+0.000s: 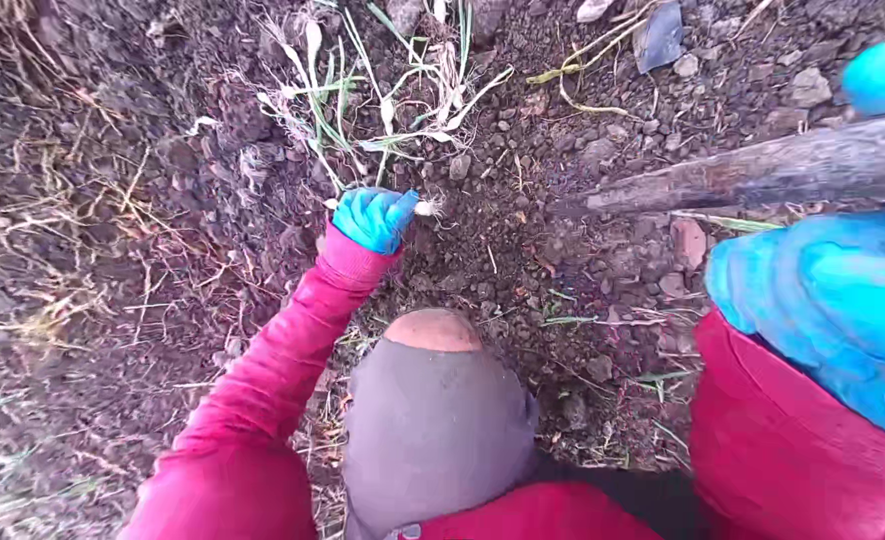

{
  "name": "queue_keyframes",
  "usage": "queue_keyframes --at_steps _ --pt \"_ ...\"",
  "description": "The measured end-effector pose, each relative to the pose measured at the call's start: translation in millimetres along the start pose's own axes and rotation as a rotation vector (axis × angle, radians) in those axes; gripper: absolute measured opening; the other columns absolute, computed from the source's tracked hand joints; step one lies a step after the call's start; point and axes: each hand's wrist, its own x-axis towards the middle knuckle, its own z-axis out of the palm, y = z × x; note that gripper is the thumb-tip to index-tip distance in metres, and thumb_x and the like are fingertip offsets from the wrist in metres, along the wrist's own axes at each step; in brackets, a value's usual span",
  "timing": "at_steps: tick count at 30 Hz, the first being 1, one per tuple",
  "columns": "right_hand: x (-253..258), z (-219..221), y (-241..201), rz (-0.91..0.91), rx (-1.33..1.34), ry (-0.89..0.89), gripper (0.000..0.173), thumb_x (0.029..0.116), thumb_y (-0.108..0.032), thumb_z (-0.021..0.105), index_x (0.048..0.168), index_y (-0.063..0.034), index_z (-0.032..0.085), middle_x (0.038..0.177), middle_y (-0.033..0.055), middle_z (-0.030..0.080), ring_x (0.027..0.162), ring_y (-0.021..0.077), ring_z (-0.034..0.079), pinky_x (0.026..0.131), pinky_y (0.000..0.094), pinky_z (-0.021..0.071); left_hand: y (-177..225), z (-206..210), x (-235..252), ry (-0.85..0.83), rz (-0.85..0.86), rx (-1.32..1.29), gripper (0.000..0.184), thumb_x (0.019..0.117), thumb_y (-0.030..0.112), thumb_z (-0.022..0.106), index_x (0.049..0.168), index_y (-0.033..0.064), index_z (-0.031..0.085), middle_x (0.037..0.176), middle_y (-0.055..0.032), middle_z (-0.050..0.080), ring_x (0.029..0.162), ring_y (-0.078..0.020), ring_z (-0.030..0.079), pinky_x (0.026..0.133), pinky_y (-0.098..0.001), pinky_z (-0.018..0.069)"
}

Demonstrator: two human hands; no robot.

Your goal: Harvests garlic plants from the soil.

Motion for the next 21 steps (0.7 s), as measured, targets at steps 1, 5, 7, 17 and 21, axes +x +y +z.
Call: queue_keyframes --at_steps 1,5,7,17,21 --pt "-1 -23 -3 -0.005 0.087 -0.106 0.008 0.0916 -0.013 0.068 0.097 -0.0092 0.064 0.068 -0.0024 0.058 0.056 0.0100 0.056 0.055 0.0283 0.0498 11 -5 -12 -0.090 -0.017 -0.115 0.029 0.1041 0.024 0.060 0.126 0.0085 0.071 0.097 -0.0202 0.074 0.089 -0.0398 0.073 0.078 -0.0564 0.0581" --pt "13 31 47 0.094 -0.214 0.180 0.041 0.0873 -0.003 0.065 0.128 -0.0101 0.063 0.087 -0.0004 0.068 0.056 0.0073 0.057 0.048 0.0252 0.0526 53 -40 42 -0.066 -0.268 -0.604 0.021 0.0960 0.015 0.069 0.113 0.0038 0.073 0.101 -0.0106 0.075 0.094 -0.0178 0.072 0.088 -0.0377 0.0603" --pt "5 52 89 0.234 -0.377 0.190 0.055 0.0878 -0.001 0.061 0.142 -0.0101 0.058 0.113 0.0013 0.071 0.070 0.0050 0.062 0.058 0.0240 0.0541 90 -31 94 -0.201 0.012 -0.446 0.017 0.0966 0.015 0.065 0.106 0.0075 0.076 0.101 -0.0118 0.074 0.102 -0.0307 0.067 0.090 -0.0488 0.0520" --pt "22 25 60 -0.100 -0.445 0.132 0.052 0.0836 -0.002 0.066 0.135 0.0012 0.057 0.127 0.0084 0.065 0.081 0.0064 0.065 0.066 0.0237 0.0566 52 6 99 -0.065 -0.497 -0.056 0.036 0.0972 0.025 0.062 0.132 0.0256 0.071 0.126 -0.0194 0.068 0.122 -0.0457 0.058 0.099 -0.0633 0.0459" --pt "39 85 13 0.003 -0.462 0.090 0.060 0.0818 0.002 0.064 0.141 -0.0026 0.055 0.130 0.0019 0.067 0.073 0.0008 0.064 0.059 0.0185 0.0547 13 7 102 -0.135 -0.259 -0.047 0.023 0.1006 0.015 0.057 0.116 0.0122 0.074 0.131 -0.0203 0.067 0.129 -0.0477 0.056 0.107 -0.0647 0.0422"
